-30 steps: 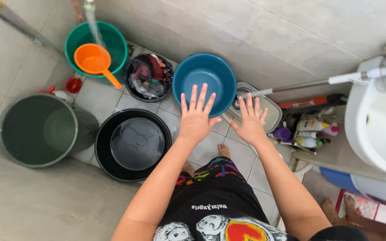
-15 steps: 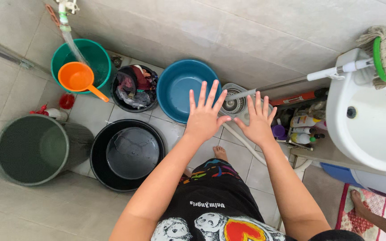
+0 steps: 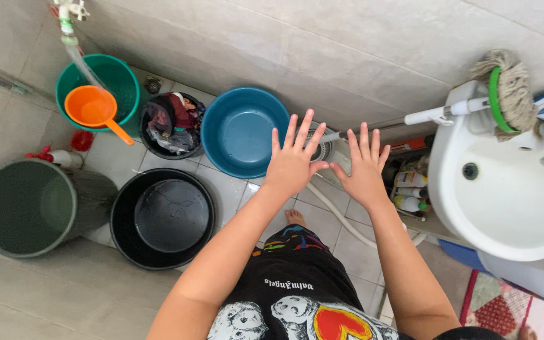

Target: The person prepares for laundry by hand by organizing buckets, filling a basin with water from a tap, and opening a packet of detergent.

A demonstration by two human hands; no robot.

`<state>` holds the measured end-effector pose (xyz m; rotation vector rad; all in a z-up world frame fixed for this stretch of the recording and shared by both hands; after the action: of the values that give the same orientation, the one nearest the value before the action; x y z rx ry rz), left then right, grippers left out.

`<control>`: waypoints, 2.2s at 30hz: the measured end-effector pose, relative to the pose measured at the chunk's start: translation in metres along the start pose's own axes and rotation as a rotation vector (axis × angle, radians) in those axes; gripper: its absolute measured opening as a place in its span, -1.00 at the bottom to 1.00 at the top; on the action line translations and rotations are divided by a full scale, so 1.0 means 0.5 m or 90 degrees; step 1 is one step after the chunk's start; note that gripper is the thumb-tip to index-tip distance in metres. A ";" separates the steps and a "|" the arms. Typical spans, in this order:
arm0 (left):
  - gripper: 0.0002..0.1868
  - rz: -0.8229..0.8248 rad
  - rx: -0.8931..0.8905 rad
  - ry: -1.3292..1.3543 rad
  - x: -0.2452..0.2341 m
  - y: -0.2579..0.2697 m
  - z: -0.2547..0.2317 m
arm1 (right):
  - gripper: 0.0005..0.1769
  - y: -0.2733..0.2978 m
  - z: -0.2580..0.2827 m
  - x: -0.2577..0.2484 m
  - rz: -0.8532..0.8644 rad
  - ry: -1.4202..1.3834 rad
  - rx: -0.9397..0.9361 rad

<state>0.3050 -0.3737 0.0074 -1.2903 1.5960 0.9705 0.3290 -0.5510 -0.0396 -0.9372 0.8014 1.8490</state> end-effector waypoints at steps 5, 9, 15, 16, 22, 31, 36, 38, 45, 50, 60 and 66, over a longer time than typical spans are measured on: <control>-0.05 -0.024 0.021 -0.030 0.031 -0.037 -0.068 | 0.00 0.008 -0.068 -0.041 0.003 -0.004 0.002; -0.04 -0.009 0.017 -0.051 0.057 -0.057 -0.118 | -0.02 0.023 -0.119 -0.060 0.000 -0.006 -0.011; -0.04 -0.019 0.030 -0.055 0.085 -0.093 -0.199 | -0.10 0.042 -0.204 -0.104 -0.054 -0.024 -0.024; -0.04 -0.018 0.030 -0.051 0.091 -0.100 -0.213 | -0.11 0.046 -0.218 -0.114 -0.063 -0.028 -0.025; -0.05 -0.013 0.054 -0.047 0.119 -0.142 -0.302 | -0.17 0.070 -0.293 -0.176 -0.089 -0.039 -0.017; -0.03 0.000 0.085 -0.043 0.151 -0.201 -0.402 | -0.35 0.107 -0.398 -0.251 -0.215 -0.060 -0.038; -0.06 0.000 0.140 -0.016 0.153 -0.240 -0.462 | -0.57 0.137 -0.501 -0.312 -0.337 -0.041 0.007; -0.06 -0.009 0.165 -0.011 0.153 -0.253 -0.485 | -0.68 0.157 -0.562 -0.336 -0.390 -0.039 0.043; -0.08 0.000 0.205 -0.044 0.169 -0.284 -0.530 | -0.72 0.204 -0.886 -0.375 -0.451 0.072 0.192; -0.09 0.016 0.208 -0.063 0.181 -0.288 -0.536 | -0.51 0.174 -1.157 -0.344 -0.418 0.144 0.331; -0.07 0.043 0.185 -0.082 0.185 -0.271 -0.522 | -0.09 0.104 -1.314 -0.320 -0.335 0.100 0.555; -0.08 0.038 0.185 -0.084 0.195 -0.263 -0.525 | -0.27 0.096 -1.321 -0.342 -0.408 0.137 0.456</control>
<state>0.3868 -0.6718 -0.0018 -0.9662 1.6116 0.8073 0.5234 -1.1810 -0.2211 -0.7900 1.0420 0.8192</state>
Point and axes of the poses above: each hand's wrist, its own y-axis away from the middle knuckle, its own x-axis out of the palm, z = x × y, the point moved 5 cm from there along -y, towards the middle knuckle, and after that the axes turned 4 degrees about z, right-handed, at the moved point
